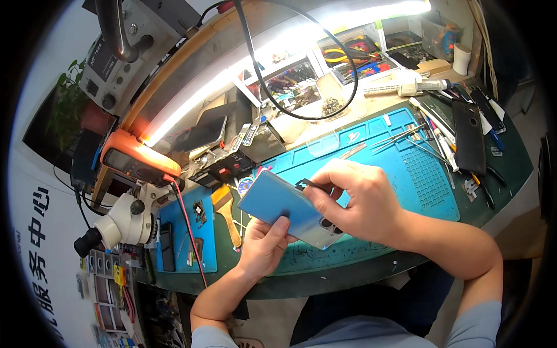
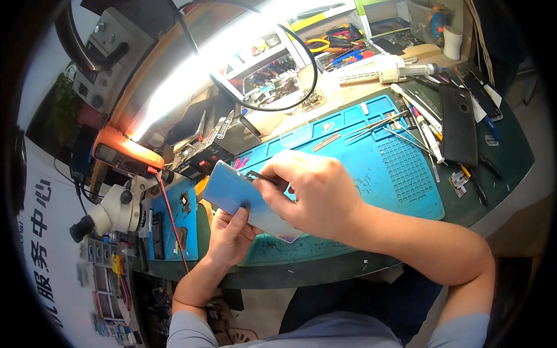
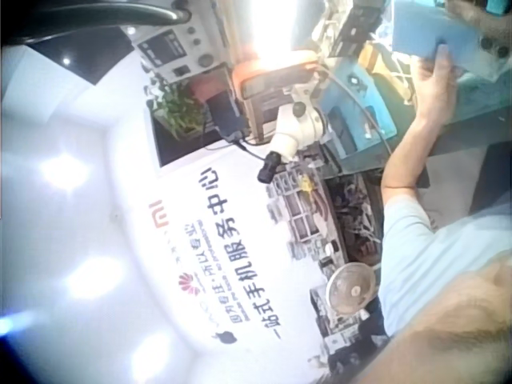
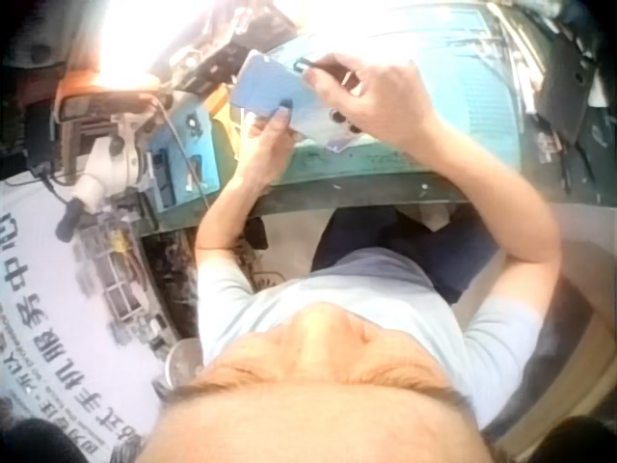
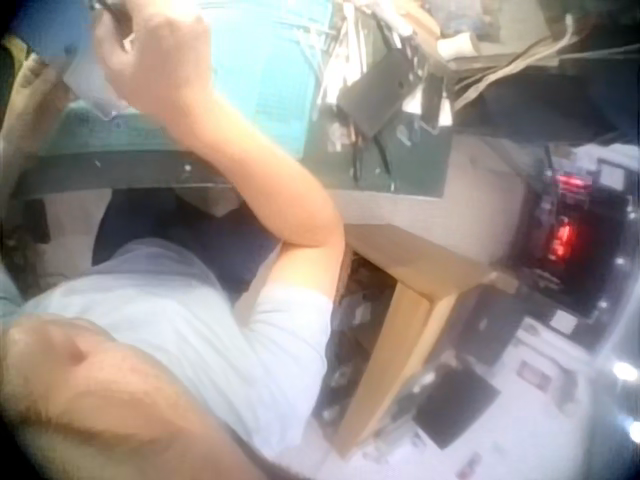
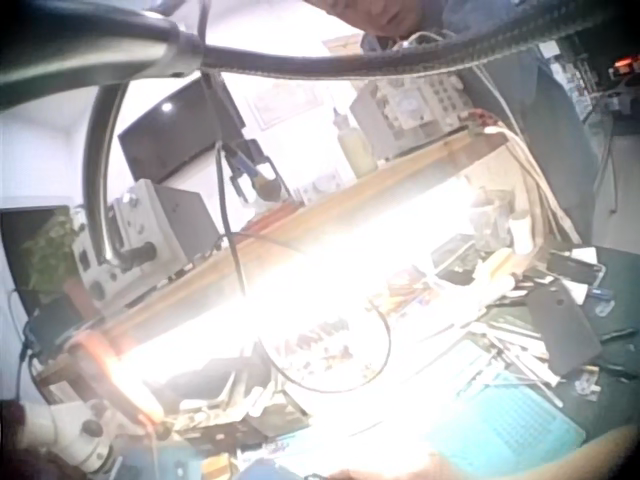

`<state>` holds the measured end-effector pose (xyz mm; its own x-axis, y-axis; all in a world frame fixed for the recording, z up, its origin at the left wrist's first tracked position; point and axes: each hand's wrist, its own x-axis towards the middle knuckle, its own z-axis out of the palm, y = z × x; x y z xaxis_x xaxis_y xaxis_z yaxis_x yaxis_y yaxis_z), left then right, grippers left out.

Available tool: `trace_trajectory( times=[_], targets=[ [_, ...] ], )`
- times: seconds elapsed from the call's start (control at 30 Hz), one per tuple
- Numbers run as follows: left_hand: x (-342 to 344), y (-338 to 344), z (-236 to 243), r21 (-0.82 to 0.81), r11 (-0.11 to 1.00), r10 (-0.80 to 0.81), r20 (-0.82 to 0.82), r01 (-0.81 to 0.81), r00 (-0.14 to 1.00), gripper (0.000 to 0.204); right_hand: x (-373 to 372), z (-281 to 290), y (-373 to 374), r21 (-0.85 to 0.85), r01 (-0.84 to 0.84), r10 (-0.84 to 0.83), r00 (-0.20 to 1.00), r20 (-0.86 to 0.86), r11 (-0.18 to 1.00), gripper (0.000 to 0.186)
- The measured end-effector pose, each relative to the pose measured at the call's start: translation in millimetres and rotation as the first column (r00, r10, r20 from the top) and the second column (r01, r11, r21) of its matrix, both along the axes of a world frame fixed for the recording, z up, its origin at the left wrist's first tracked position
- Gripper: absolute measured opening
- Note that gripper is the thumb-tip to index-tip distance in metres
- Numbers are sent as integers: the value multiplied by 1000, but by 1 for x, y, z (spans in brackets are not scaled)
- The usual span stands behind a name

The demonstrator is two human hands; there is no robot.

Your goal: The person works on a smartphone at a cluttered electronics repair bench. They use a small metal tool to pry and separate the phone's screen assembly from the frame, then test the device by turning it on and interacting with the touchscreen.

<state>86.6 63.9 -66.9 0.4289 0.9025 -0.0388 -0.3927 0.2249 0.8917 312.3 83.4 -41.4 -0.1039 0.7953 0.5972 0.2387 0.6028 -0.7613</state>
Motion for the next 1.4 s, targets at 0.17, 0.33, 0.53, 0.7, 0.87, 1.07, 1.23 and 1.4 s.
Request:
trace_trajectory(
  times=[0.17, 0.33, 0.53, 0.7, 0.87, 1.07, 1.23, 1.4],
  targets=[
    [-6, -5, -6, 47, 997, 58, -61, -55, 996, 28, -3, -2, -2, 103, 0, -2, 1000, 13, 995, 8],
    [-9, -5, -12, 70, 996, 55, -60, -51, 997, 28, -2, -1, -3, 113, -11, 11, 1000, -4, 994, 8],
    [-8, -7, -10, 113, 992, 60, -68, -52, 996, 29, -1, 2, -4, 100, -22, 23, 1000, -11, 995, 9],
    [6, -10, -2, 175, 979, 117, -70, -103, 991, 24, 0, 3, -4, 6, -59, 59, 998, -35, 998, 13],
    [5, -9, -8, 251, 961, 149, -132, -113, 980, 24, -1, 1, -3, 42, -42, 44, 998, -38, 998, 10],
    [5, -9, -3, 346, 937, 111, -147, -53, 983, 28, -9, -4, -2, 120, 0, 10, 997, -81, 993, 9],
    [6, -9, 1, 343, 939, 73, -163, -12, 984, 28, -6, 1, -2, 5, -78, 78, 990, -117, 997, 11],
    [6, -12, 3, 332, 943, 66, -191, 1, 979, 27, -4, 4, -2, 2, -105, 104, 989, -103, 995, 12]
  ],
)
